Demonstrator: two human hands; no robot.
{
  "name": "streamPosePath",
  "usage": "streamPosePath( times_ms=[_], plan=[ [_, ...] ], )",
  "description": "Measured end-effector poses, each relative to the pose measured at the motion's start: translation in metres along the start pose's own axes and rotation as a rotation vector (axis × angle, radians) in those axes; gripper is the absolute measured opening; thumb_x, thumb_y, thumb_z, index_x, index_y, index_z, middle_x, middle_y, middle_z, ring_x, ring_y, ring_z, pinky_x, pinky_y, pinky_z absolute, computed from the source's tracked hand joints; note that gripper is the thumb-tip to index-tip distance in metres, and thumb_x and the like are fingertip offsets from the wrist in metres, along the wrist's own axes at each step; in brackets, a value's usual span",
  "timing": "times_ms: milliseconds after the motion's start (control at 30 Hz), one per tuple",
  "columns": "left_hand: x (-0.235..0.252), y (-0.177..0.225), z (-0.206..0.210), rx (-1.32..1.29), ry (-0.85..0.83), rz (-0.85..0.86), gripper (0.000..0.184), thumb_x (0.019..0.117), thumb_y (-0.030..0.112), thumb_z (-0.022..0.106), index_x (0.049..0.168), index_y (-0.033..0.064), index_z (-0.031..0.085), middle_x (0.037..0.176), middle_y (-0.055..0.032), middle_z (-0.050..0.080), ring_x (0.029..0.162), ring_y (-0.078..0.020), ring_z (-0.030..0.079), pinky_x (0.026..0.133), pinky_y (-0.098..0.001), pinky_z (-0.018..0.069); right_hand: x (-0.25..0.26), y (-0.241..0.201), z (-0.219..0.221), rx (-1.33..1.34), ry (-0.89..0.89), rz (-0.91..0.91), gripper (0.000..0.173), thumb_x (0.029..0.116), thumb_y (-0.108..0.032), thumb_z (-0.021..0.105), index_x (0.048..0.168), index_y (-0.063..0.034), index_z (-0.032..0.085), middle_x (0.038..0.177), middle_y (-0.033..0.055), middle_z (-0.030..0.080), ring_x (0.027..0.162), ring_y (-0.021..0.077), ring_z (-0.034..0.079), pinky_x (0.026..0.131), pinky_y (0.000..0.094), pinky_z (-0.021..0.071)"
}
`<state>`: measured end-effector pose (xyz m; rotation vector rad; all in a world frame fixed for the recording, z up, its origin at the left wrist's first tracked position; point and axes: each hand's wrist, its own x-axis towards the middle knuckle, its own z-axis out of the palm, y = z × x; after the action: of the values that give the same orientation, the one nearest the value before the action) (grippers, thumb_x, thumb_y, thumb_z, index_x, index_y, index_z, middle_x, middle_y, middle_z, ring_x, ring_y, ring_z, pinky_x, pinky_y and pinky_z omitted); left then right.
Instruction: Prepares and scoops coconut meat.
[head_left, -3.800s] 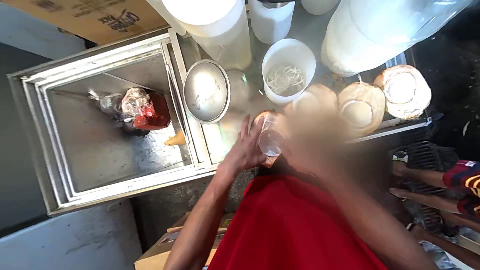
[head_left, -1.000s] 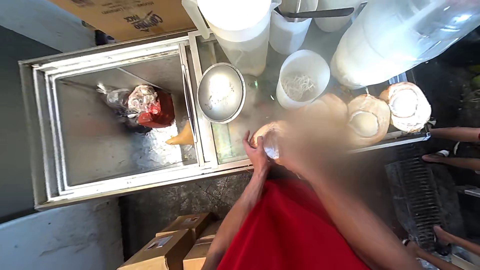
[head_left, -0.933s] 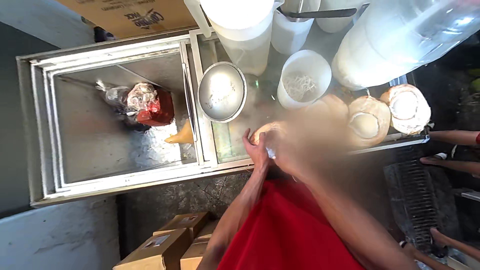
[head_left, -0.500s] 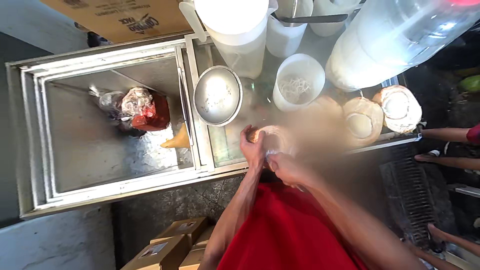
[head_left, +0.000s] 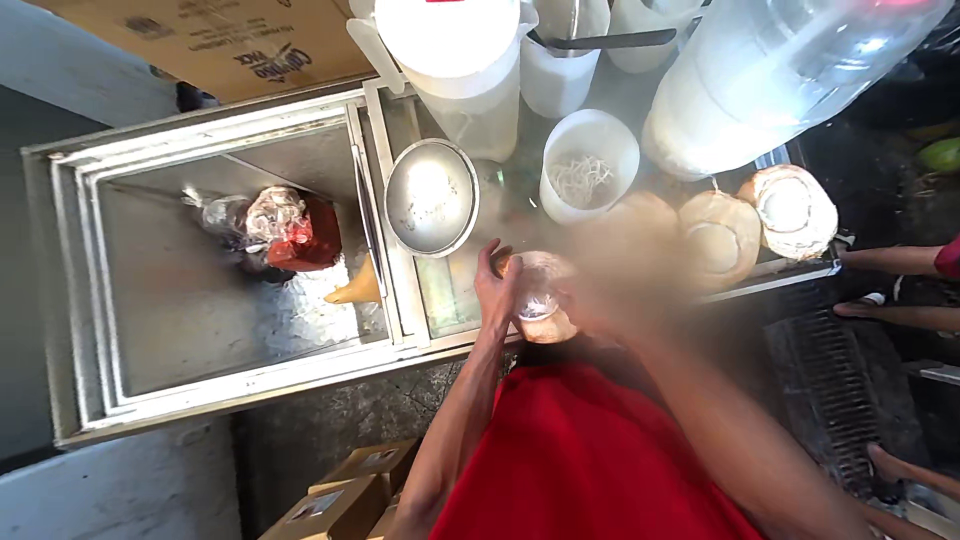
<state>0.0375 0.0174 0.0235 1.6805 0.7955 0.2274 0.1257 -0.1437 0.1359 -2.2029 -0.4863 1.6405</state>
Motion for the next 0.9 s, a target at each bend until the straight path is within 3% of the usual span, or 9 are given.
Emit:
streamPosePath(
  times_ms=[100, 267, 333, 467, 567, 700, 767, 833, 900],
  plan=[
    [-0.013, -0.015, -0.021, 0.048, -0.12, -0.07, 0.069, 0.1048, 0.041, 0.044, 0.162, 0.011, 0.021, 0.159, -0.0151, 0.041, 0.14, -0.0246, 0.048, 0.112, -0.0476, 0.0445, 0.014, 0.012, 0.007, 0.045, 0.099, -0.068, 0.041, 0.1119, -0.03, 0.038, 0.15, -0.0192, 0.049, 0.102, 0.0144, 0.066, 0.069, 0.0222, 0.062, 0.067, 0.0411, 0.0549],
    [-0.072, -0.029, -0.018, 0.181, -0.173, -0.031, 0.131, 0.0712, 0.045, 0.088, 0.162, 0.0, 0.004, 0.161, -0.0251, 0.031, 0.146, -0.0267, 0.041, 0.118, -0.0417, 0.0409, 0.008, 0.014, 0.018, 0.078, 0.114, -0.064, 0.041, 0.1107, -0.029, 0.04, 0.149, -0.0191, 0.051, 0.101, 0.0117, 0.067, 0.068, 0.0191, 0.063, 0.065, 0.0379, 0.0558],
    [-0.084, -0.035, 0.001, 0.231, -0.089, 0.073, 0.142, 0.0642, 0.046, 0.093, 0.159, -0.0086, 0.002, 0.159, -0.0334, 0.027, 0.148, -0.0344, 0.036, 0.122, -0.0434, 0.0348, 0.002, 0.005, 0.022, 0.075, 0.124, -0.04, 0.042, 0.1087, -0.026, 0.041, 0.148, -0.0165, 0.052, 0.105, 0.0135, 0.067, 0.073, 0.021, 0.065, 0.069, 0.0404, 0.0565],
    [-0.077, -0.028, 0.015, 0.435, -0.033, 0.158, 0.118, 0.0744, 0.048, 0.083, 0.157, -0.0085, 0.021, 0.158, -0.0303, 0.035, 0.142, -0.0427, 0.043, 0.115, -0.0526, 0.0388, 0.0, -0.021, 0.023, 0.003, 0.143, 0.03, 0.035, 0.1073, -0.022, 0.044, 0.137, -0.0082, 0.055, 0.102, 0.0149, 0.066, 0.074, 0.0224, 0.068, 0.071, 0.0415, 0.0578],
    [-0.067, -0.013, 0.015, 0.484, -0.106, 0.111, 0.092, 0.0892, 0.032, 0.066, 0.159, -0.0068, 0.02, 0.158, -0.0277, 0.036, 0.136, -0.043, 0.047, 0.111, -0.0529, 0.0414, 0.009, -0.031, 0.032, 0.007, 0.065, 0.045, 0.032, 0.1043, -0.021, 0.049, 0.132, -0.0064, 0.057, 0.095, 0.0142, 0.066, 0.068, 0.0224, 0.066, 0.066, 0.0422, 0.0573],
    [-0.06, -0.022, 0.001, 0.475, -0.219, 0.198, 0.116, 0.0789, 0.045, 0.079, 0.161, -0.004, 0.012, 0.158, -0.0266, 0.036, 0.136, -0.043, 0.045, 0.113, -0.0537, 0.0387, -0.006, -0.026, 0.013, -0.168, -0.148, -0.013, 0.032, 0.1052, -0.022, 0.05, 0.132, -0.008, 0.06, 0.093, 0.0147, 0.064, 0.067, 0.0233, 0.061, 0.064, 0.0436, 0.0538],
    [-0.054, -0.019, 0.001, 0.477, -0.231, 0.214, 0.123, 0.0726, 0.051, 0.083, 0.16, -0.004, 0.016, 0.157, -0.0265, 0.038, 0.136, -0.043, 0.047, 0.112, -0.0544, 0.0393, -0.008, -0.022, 0.002, -0.196, -0.07, -0.01, 0.032, 0.1062, -0.025, 0.049, 0.131, -0.0091, 0.061, 0.094, 0.0141, 0.064, 0.07, 0.0231, 0.063, 0.066, 0.0431, 0.054],
    [-0.054, -0.011, 0.004, 0.498, -0.24, 0.187, 0.118, 0.0757, 0.05, 0.08, 0.16, -0.0039, 0.017, 0.157, -0.0254, 0.039, 0.136, -0.0424, 0.047, 0.113, -0.0538, 0.0395, 0.001, -0.025, 0.011, -0.078, 0.072, 0.032, 0.036, 0.1033, -0.021, 0.053, 0.135, -0.0052, 0.059, 0.114, 0.0214, 0.067, 0.095, 0.0338, 0.068, 0.085, 0.0543, 0.0549],
    [-0.053, -0.005, 0.007, 0.54, -0.234, 0.167, 0.101, 0.084, 0.038, 0.071, 0.159, -0.0043, 0.018, 0.153, -0.0244, 0.044, 0.133, -0.0414, 0.049, 0.11, -0.0526, 0.0419, 0.012, -0.027, 0.027, -0.009, 0.095, 0.048, 0.037, 0.101, -0.019, 0.052, 0.136, -0.007, 0.056, 0.108, 0.019, 0.067, 0.085, 0.0307, 0.069, 0.077, 0.0513, 0.0574]
  ],
)
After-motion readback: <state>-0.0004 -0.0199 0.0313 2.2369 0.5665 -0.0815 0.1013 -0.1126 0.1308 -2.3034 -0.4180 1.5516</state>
